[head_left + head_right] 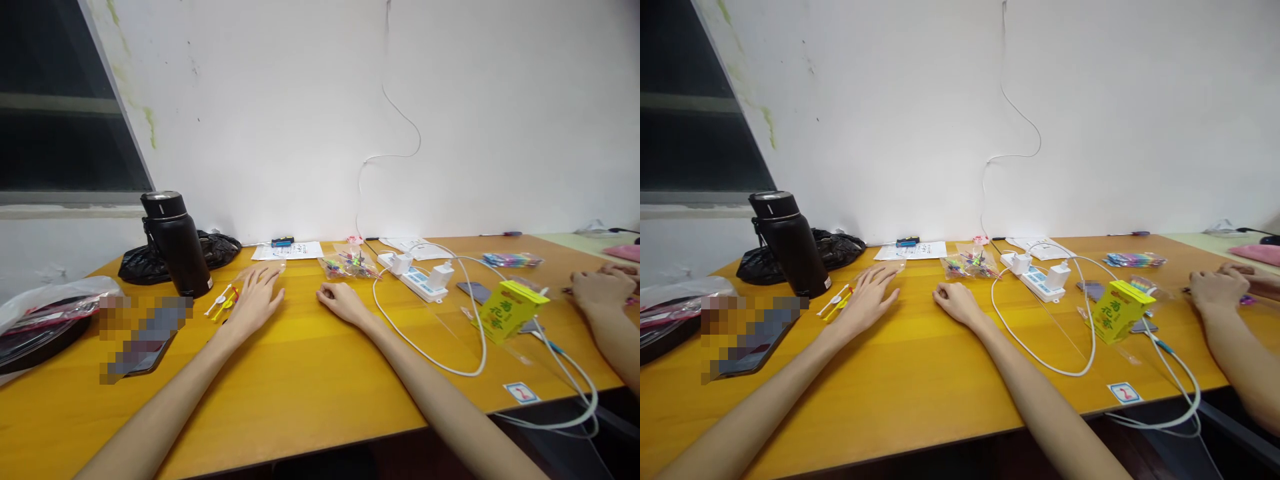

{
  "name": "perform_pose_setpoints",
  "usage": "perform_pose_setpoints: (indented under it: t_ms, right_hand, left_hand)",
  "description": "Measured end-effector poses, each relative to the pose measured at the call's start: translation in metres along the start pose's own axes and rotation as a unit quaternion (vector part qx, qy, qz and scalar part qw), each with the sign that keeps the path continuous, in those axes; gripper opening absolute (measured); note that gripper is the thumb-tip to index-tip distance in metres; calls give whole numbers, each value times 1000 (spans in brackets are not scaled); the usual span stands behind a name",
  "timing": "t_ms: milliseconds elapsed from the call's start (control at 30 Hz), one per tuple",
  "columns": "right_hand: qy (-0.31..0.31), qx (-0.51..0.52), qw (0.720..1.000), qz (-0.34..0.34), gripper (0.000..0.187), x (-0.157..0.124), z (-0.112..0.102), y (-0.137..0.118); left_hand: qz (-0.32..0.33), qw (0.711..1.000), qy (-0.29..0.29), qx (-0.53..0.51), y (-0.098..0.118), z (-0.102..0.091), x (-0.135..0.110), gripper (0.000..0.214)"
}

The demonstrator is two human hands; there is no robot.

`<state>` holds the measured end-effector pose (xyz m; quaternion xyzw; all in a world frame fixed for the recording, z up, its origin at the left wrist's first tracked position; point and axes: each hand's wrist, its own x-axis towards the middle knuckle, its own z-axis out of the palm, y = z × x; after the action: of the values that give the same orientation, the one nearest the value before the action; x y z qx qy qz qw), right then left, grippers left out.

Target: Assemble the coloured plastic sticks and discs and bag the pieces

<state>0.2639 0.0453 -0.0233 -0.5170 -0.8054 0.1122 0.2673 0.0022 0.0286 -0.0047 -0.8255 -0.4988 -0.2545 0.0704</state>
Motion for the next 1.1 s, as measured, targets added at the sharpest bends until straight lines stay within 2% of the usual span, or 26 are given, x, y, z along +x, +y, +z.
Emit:
perform_pose_setpoints:
  t_ms: [100,200,333,400,467,600,700,800,867,1000,1100]
  right_hand:
    - [12,17,1000,-2,24,0,-1,-4]
    - [60,121,991,-10,22,2,-2,-11]
    - [125,340,932,-9,28,7,-3,-20]
    - [145,399,906,1,33,10,-4,-20]
    - [161,422,892,5,37,11,-4,-18]
    - [176,434,884,9,43,13,-4,-13]
    - [190,424,885,3,39,12,-6,-12]
    - [201,405,892,-9,34,11,-10,-15]
    - [195,399,896,-20,33,10,-14,-18]
    - [149,407,900,-52,35,5,-21,-30]
    - [113,406,904,-72,39,0,-25,-38]
  left_hand:
    - [47,998,31,-33,8,-6,2,51]
    - [106,992,34,-65,19,-14,3,53]
    - [165,984,16,-72,30,-23,2,54]
    - [186,980,6,-70,34,-26,0,54]
    - [204,976,1,-70,36,-27,0,56]
    - [234,970,-3,-71,37,-25,-1,60]
    - [256,965,-7,-56,36,-23,-1,48]
    - [259,964,9,-51,37,-24,0,29]
    - [242,968,32,-63,39,-26,0,30]
    - [176,977,83,-89,43,-28,-1,64]
    - [146,981,98,-83,41,-26,-2,85]
